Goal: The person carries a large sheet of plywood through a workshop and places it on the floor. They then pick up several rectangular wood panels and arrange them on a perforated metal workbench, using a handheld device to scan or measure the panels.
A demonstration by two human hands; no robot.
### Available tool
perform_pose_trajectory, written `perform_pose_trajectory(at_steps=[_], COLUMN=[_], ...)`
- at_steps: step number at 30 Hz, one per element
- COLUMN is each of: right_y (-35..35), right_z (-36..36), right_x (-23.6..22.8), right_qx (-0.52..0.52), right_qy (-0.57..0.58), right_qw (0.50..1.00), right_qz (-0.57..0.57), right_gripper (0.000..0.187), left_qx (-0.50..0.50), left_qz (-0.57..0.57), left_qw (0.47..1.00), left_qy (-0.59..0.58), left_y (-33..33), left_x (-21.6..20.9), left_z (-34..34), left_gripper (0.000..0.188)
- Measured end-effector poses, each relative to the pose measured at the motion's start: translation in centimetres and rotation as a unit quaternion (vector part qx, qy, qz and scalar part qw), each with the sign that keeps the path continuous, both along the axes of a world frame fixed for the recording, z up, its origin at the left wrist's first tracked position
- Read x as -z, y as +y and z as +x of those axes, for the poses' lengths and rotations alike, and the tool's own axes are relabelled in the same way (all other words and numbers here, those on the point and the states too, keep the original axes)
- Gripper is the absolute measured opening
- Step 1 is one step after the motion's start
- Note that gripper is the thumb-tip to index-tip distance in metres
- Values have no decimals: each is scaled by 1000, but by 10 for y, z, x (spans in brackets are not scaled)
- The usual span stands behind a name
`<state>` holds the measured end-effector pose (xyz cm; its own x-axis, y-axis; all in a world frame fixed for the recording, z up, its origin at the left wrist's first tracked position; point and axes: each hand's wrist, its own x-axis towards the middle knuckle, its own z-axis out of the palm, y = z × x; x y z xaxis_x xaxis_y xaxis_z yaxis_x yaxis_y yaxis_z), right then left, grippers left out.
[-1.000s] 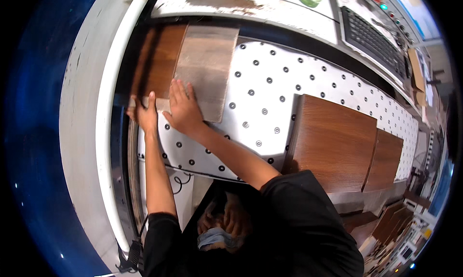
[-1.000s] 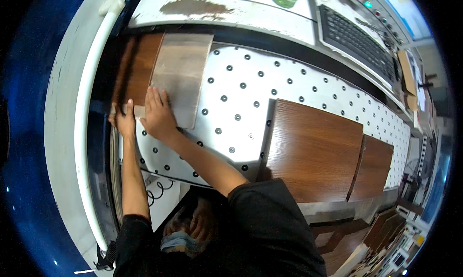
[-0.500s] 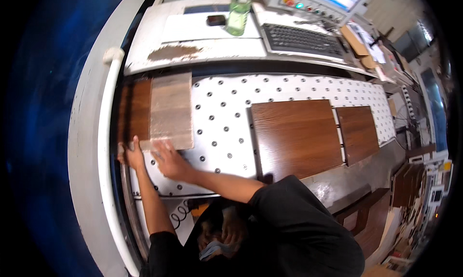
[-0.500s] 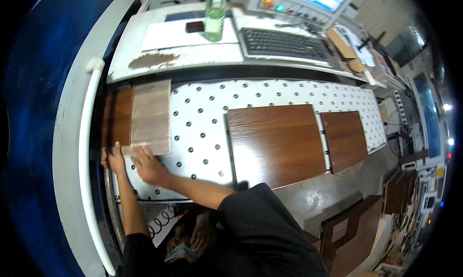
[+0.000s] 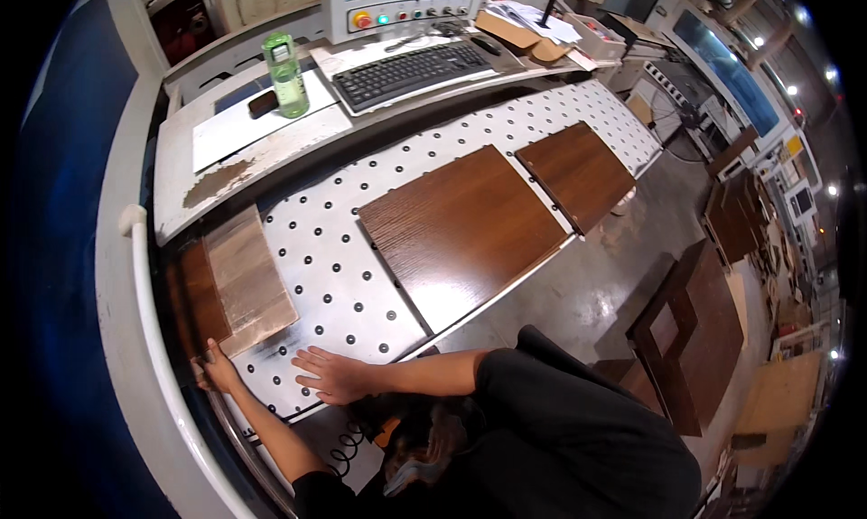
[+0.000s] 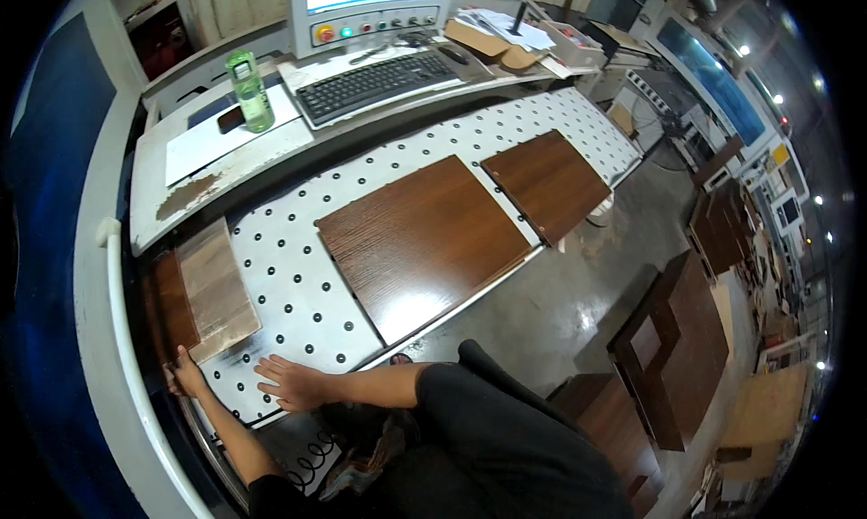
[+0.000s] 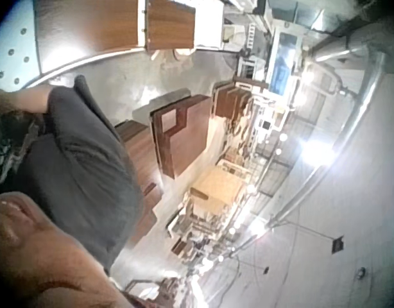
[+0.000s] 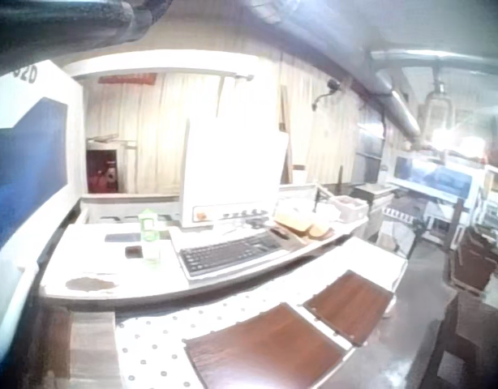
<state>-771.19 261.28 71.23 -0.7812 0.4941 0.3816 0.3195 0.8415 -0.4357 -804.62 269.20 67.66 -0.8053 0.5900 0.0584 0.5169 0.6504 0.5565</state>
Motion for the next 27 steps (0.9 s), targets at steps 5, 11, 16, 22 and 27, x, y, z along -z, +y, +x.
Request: perform_pose_trajectory(at_steps=[5,11,16,22,27], right_y=[-4,-5,4,44,81], right_z=[4,3,58,235,392], right_x=[-1,2,-53,-91,-127], right_qx=[4,14,-101,119,421], right_qy=[6,10,64,190,271], right_qw=[1000,1000,981,963,859], right_qz=[11,4,-155,-147,-105], right_gripper=[55,51,46,26,21], left_qx=[96,149,145,84,180], left_qz=[-51,-77,-82,-129,-28], left_qw=[973,958,968,977,982], left_qy=[203,234,187,150,49], left_y=[-47,-111,-133,-148,-142], left_x=[27,-5,-5,-9,-30], left_z=[11,92,123,197,290], left_gripper=[69,58,55,61,63])
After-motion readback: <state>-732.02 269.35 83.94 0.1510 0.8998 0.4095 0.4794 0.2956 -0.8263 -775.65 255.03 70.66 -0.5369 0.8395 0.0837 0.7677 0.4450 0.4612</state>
